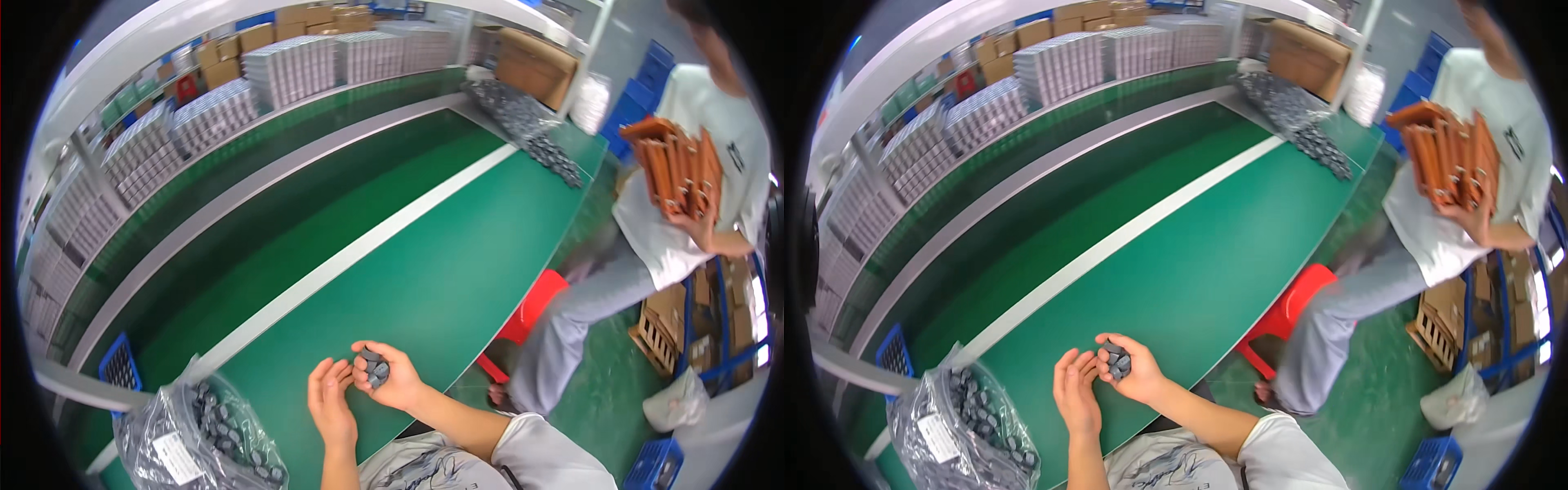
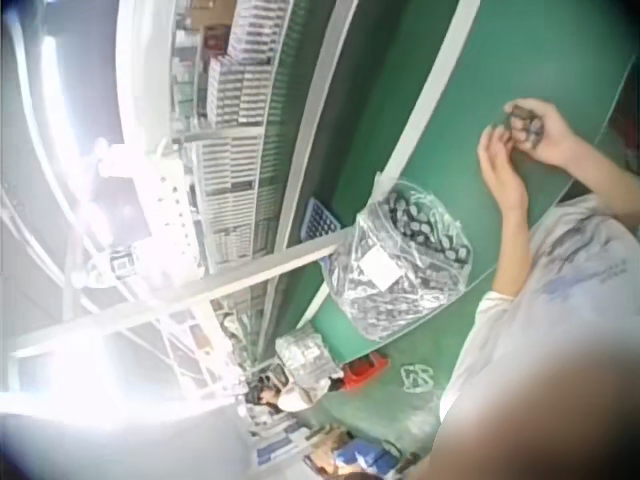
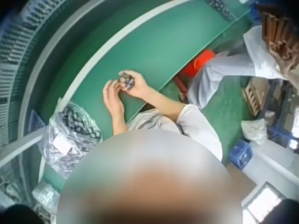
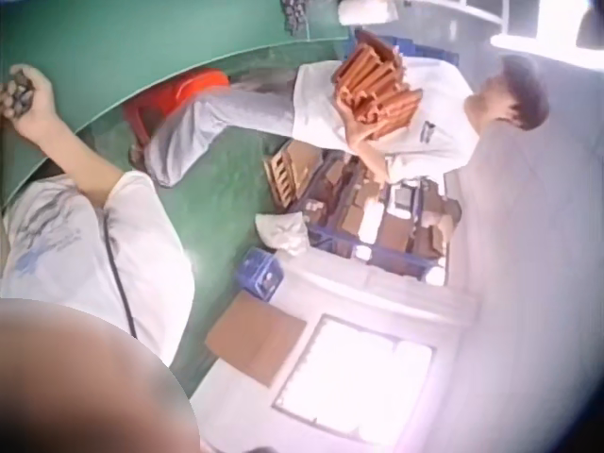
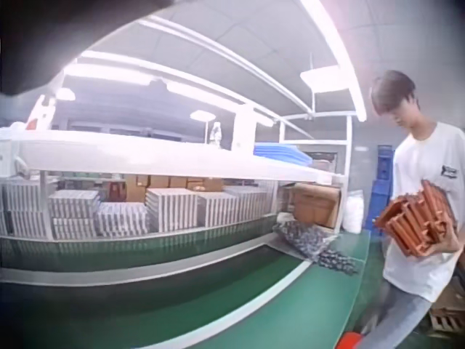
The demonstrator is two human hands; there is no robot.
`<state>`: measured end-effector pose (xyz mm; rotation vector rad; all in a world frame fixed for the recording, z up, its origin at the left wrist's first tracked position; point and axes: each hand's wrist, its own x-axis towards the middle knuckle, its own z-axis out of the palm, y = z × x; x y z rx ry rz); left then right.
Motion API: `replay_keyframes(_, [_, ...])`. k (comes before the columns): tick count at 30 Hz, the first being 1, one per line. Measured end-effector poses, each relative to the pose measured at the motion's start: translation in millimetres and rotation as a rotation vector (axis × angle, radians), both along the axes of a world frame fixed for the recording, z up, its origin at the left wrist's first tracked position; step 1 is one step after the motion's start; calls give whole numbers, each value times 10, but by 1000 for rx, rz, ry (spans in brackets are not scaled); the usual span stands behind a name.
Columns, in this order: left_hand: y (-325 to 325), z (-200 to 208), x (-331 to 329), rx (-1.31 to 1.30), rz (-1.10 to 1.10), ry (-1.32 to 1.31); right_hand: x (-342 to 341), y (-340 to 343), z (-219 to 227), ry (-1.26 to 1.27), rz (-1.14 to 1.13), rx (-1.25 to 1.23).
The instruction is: Assembling electronics components into trays and jigs on a manual assembly production line.
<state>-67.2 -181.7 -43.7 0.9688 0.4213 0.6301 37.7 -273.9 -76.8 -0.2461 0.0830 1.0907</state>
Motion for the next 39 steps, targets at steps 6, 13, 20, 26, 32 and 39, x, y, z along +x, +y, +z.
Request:
replay_keyframes(6, [-73,215,41,33,-44,111,19,-469,610,125,-171,-333])
replay_keyframes(13, [-474,892,227,205,-79,103,-161,-1421,676,-75,32,-178])
replay_keyframes(20, [-626,1108,332,258,-26,81,-343,-1834,825,-231,196,-268])
replay_keyframes(26, [-750,1281,551,314,-88,170,-264,-2031,848,-263,301,-282])
replay_keyframes(32, [-651,1947,1474,585,-227,142,-203,-2322,752,-277,364,-261])
replay_keyframes(39, [-699,2383,2560,1176,-622,524,-225,-2407,1042,-337,318,-425])
